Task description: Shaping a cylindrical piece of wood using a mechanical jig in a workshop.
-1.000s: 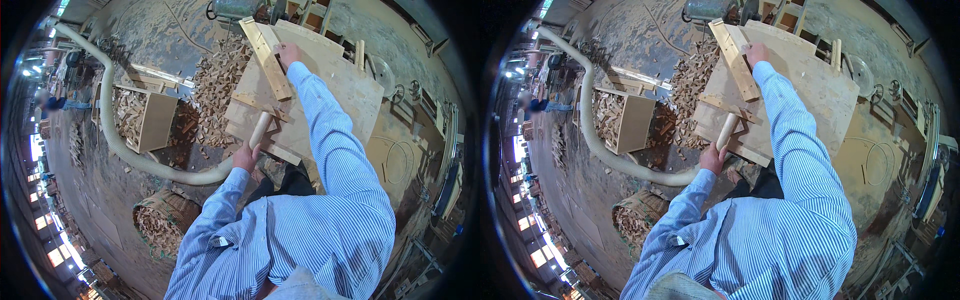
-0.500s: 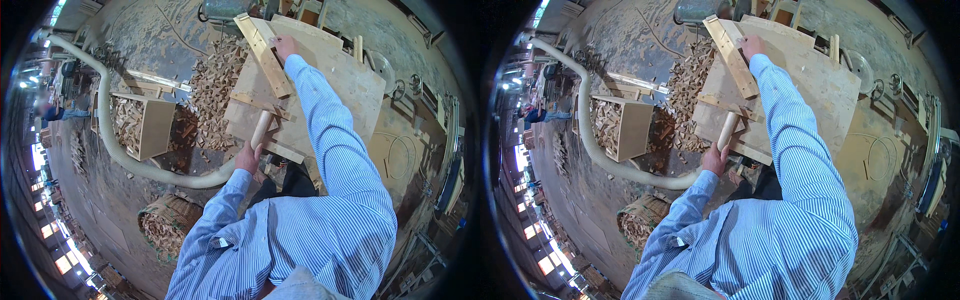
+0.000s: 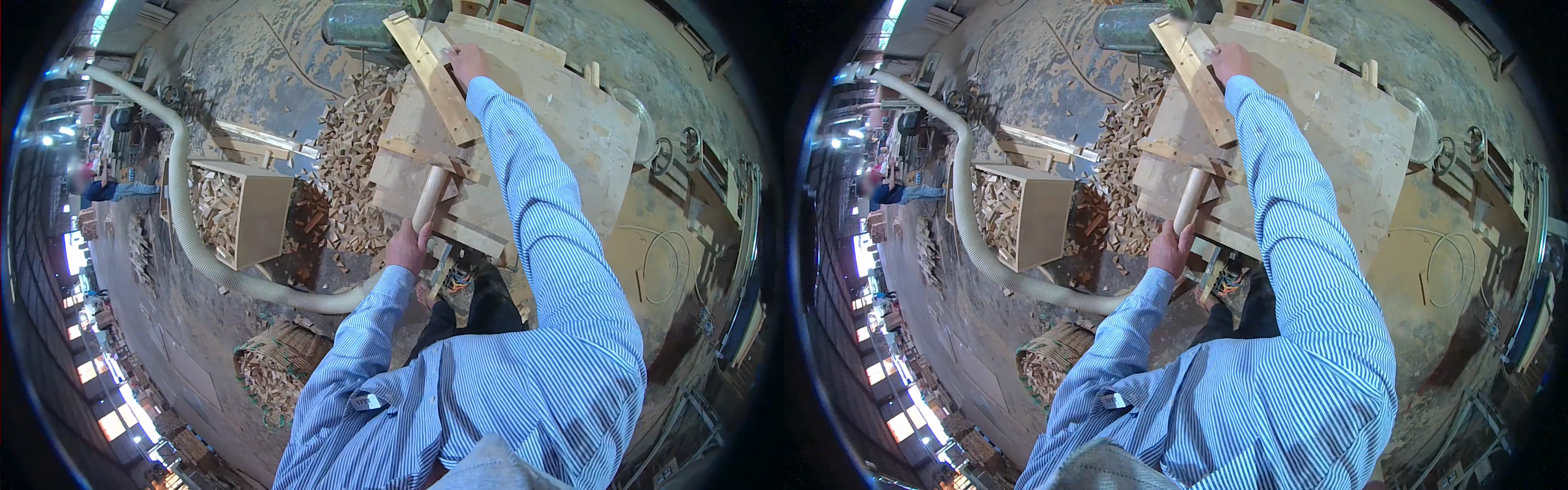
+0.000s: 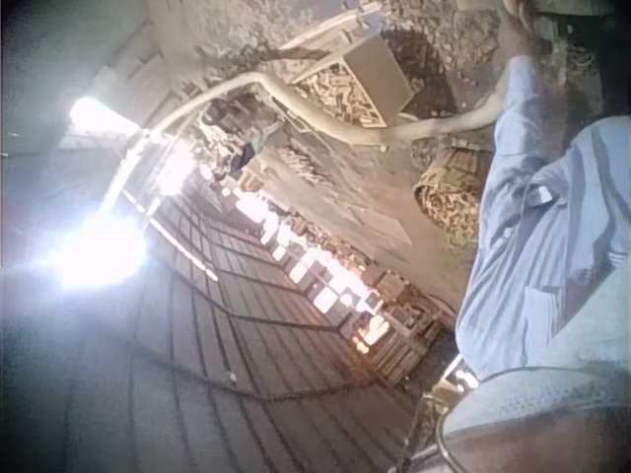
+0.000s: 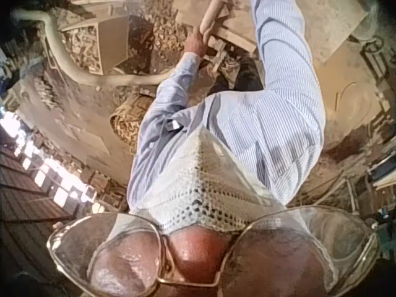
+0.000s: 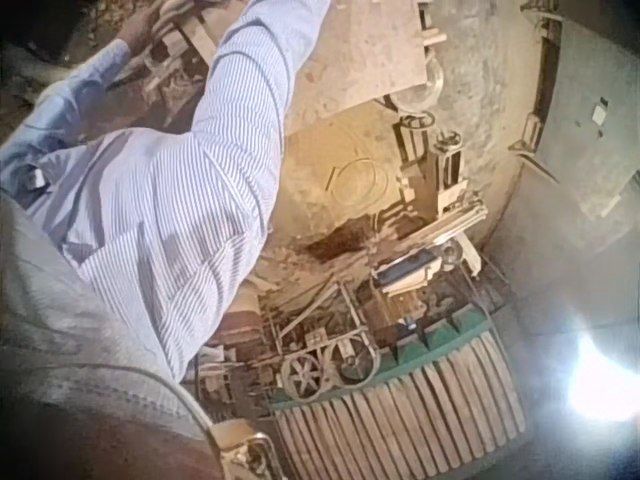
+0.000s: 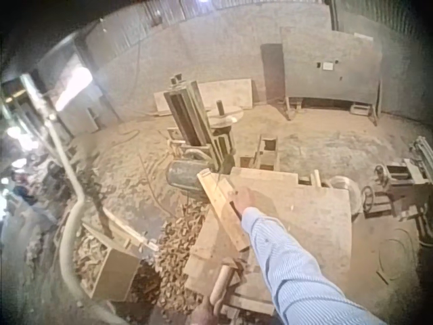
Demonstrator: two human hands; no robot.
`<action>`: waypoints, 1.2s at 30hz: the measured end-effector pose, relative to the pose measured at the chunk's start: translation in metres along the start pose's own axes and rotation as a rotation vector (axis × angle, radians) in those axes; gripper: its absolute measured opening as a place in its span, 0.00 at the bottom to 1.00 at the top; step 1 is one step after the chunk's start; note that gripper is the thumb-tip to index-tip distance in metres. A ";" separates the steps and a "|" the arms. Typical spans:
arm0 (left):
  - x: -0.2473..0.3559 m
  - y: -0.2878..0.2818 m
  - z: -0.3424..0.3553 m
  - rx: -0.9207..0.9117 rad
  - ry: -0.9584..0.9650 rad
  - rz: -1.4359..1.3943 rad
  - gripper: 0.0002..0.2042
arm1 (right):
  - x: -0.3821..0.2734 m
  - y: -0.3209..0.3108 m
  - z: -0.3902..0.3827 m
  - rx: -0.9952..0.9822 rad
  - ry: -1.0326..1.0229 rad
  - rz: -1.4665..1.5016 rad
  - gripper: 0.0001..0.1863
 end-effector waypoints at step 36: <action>-0.062 -0.005 -0.074 -0.066 -0.015 -0.001 0.24 | -0.027 0.014 -0.078 -0.048 0.061 0.021 0.14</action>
Point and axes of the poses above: each hand's wrist, its own z-axis towards the middle knuckle, its own y-axis out of the palm, x = y × z, the point moved 2 cm from there along z, towards the middle knuckle, and after that the axes turned 1 degree about x, right-handed, at the moved point
